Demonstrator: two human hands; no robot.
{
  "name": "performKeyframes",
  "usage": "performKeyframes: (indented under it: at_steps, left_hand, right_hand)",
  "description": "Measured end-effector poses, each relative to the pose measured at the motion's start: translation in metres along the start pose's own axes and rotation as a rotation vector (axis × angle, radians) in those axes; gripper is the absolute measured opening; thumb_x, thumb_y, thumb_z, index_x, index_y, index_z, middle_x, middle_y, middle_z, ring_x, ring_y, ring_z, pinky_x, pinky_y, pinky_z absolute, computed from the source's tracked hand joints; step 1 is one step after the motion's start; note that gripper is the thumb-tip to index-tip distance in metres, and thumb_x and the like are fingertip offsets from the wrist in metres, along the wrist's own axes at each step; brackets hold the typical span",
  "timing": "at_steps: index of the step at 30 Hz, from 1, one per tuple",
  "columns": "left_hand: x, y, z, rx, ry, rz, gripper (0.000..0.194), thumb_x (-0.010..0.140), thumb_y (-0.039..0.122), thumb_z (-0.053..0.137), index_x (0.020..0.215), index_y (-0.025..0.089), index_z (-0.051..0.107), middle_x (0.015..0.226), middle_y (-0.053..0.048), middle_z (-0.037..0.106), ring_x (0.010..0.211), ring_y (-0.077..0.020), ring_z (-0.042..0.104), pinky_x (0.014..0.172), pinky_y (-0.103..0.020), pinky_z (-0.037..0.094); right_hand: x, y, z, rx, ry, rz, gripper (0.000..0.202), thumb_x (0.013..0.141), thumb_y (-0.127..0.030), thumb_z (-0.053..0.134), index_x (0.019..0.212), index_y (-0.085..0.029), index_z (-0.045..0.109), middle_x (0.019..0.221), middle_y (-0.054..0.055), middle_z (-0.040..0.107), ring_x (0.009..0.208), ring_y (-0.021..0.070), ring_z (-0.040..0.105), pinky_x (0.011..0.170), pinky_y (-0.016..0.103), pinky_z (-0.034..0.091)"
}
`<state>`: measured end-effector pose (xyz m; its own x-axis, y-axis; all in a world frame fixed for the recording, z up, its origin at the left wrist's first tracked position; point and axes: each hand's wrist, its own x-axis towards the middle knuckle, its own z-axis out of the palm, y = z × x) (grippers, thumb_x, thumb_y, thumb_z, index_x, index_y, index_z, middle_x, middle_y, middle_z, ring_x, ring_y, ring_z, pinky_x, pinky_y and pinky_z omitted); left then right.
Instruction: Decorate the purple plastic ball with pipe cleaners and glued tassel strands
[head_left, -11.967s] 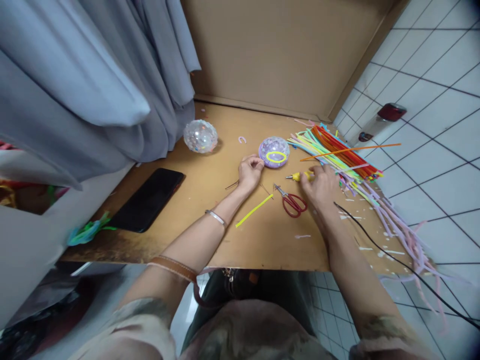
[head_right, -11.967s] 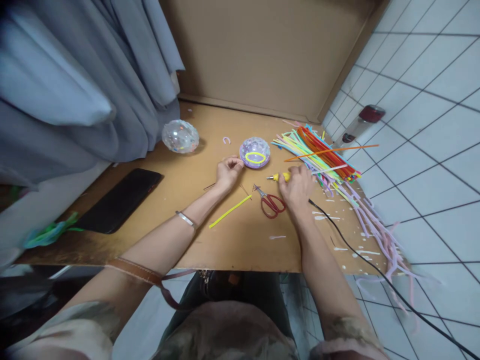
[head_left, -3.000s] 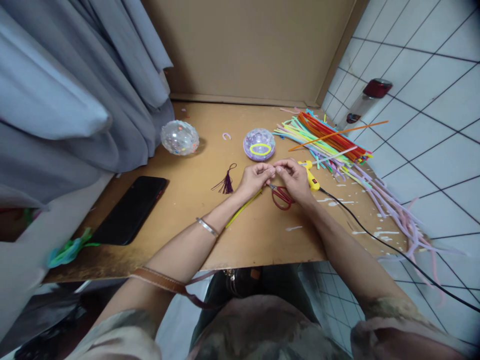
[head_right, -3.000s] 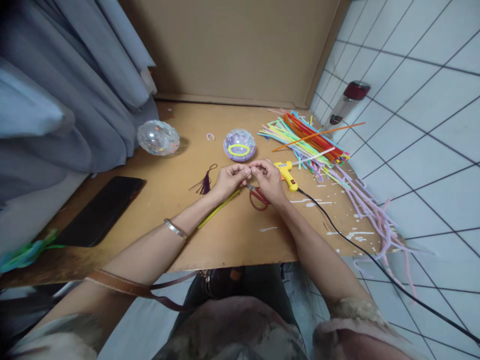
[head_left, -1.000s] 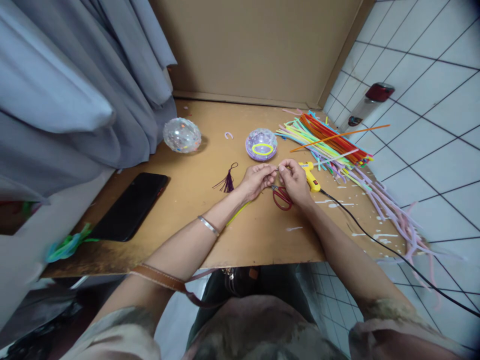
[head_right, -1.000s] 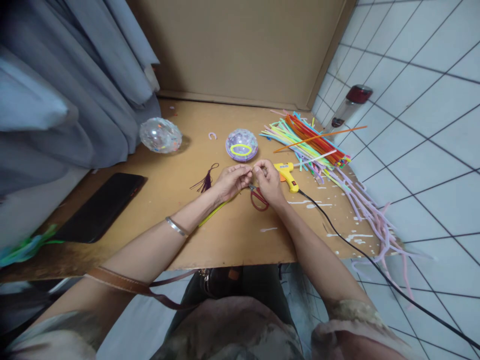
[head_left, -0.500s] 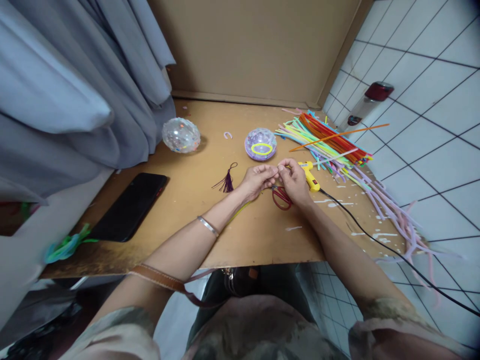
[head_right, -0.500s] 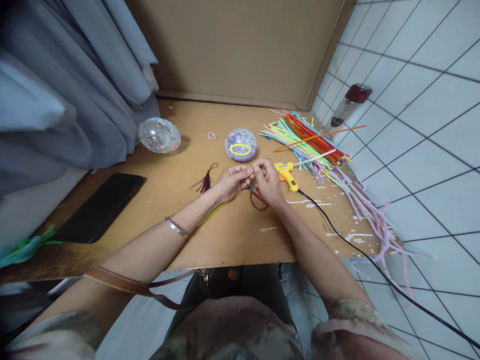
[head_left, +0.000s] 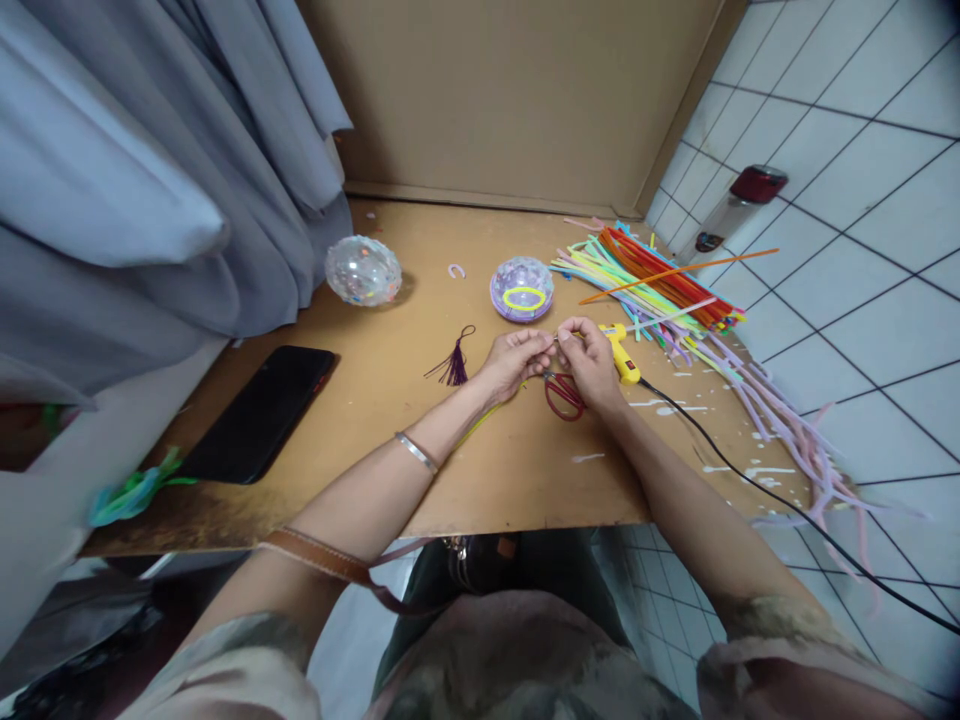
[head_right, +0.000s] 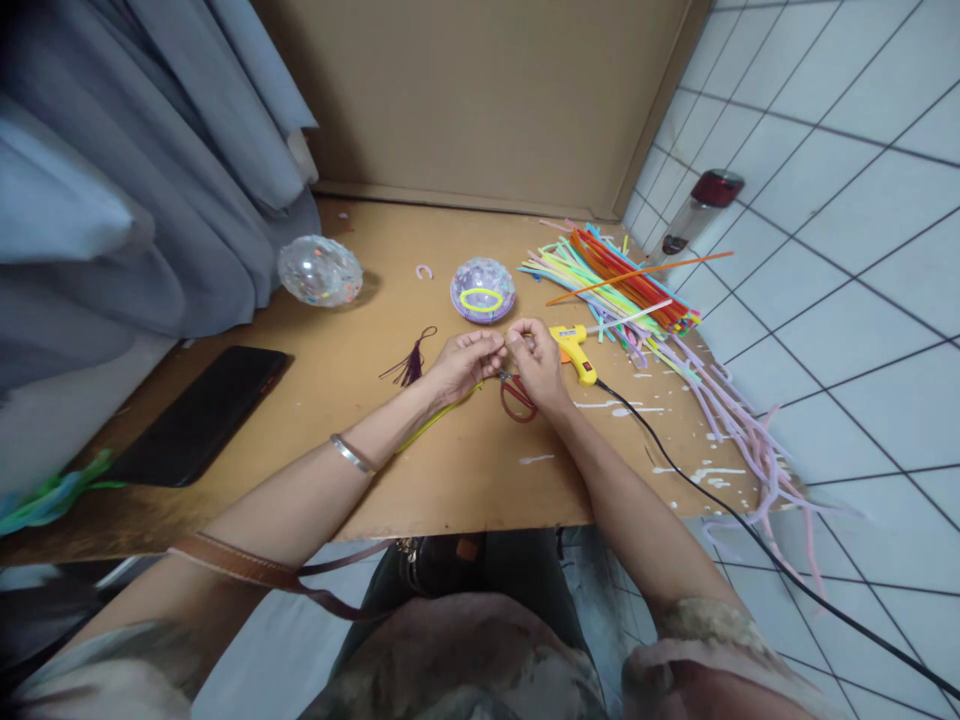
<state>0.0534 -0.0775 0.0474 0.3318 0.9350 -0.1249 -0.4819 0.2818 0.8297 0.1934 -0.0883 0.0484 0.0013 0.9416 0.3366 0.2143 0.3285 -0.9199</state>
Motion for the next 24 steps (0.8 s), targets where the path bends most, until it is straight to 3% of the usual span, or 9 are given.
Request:
performKeyframes:
  at_steps: [3, 7, 17, 24]
  left_hand:
    - [0.001, -0.0014, -0.001, 0.017, -0.029, 0.014, 0.024, 0.076, 0.021, 0.083, 0.07, 0.012, 0.061, 0.062, 0.003, 0.063, 0.049, -0.0022, 0.052, 0.052, -0.015, 0.04]
    - [0.0008, -0.0023, -0.0014, 0.026, -0.044, 0.009, 0.026, 0.074, 0.023, 0.084, 0.07, 0.012, 0.062, 0.061, 0.003, 0.063, 0.049, -0.0023, 0.052, 0.051, -0.015, 0.04]
    - [-0.0005, 0.0034, 0.0005, -0.07, 0.037, -0.044, 0.016, 0.082, 0.015, 0.074, 0.073, 0.011, 0.062, 0.062, 0.001, 0.066, 0.049, -0.0036, 0.056, 0.052, -0.016, 0.042]
    - [-0.003, 0.0045, 0.0036, -0.1, -0.01, -0.076, 0.015, 0.083, 0.02, 0.078, 0.079, 0.009, 0.067, 0.069, -0.001, 0.07, 0.052, -0.004, 0.06, 0.054, -0.016, 0.046]
  right_hand:
    - [0.0006, 0.0006, 0.0005, 0.028, -0.005, -0.021, 0.038, 0.084, -0.059, 0.066, 0.089, -0.023, 0.056, 0.068, -0.005, 0.055, 0.056, 0.0098, 0.045, 0.054, 0.025, 0.037]
    - [0.0016, 0.0021, 0.0013, 0.005, 0.034, -0.059, 0.04, 0.083, -0.061, 0.067, 0.081, -0.022, 0.056, 0.064, -0.005, 0.052, 0.058, 0.0101, 0.045, 0.056, 0.025, 0.038]
    - [0.0059, 0.0019, -0.0006, 0.123, 0.061, -0.009, 0.049, 0.077, -0.07, 0.068, 0.079, -0.024, 0.053, 0.059, -0.006, 0.047, 0.053, 0.0107, 0.04, 0.053, 0.026, 0.036]
    - [0.0056, 0.0012, -0.0009, -0.028, 0.132, -0.13, 0.037, 0.082, -0.059, 0.066, 0.078, -0.023, 0.059, 0.079, 0.001, 0.057, 0.076, 0.0163, 0.053, 0.072, 0.031, 0.048]
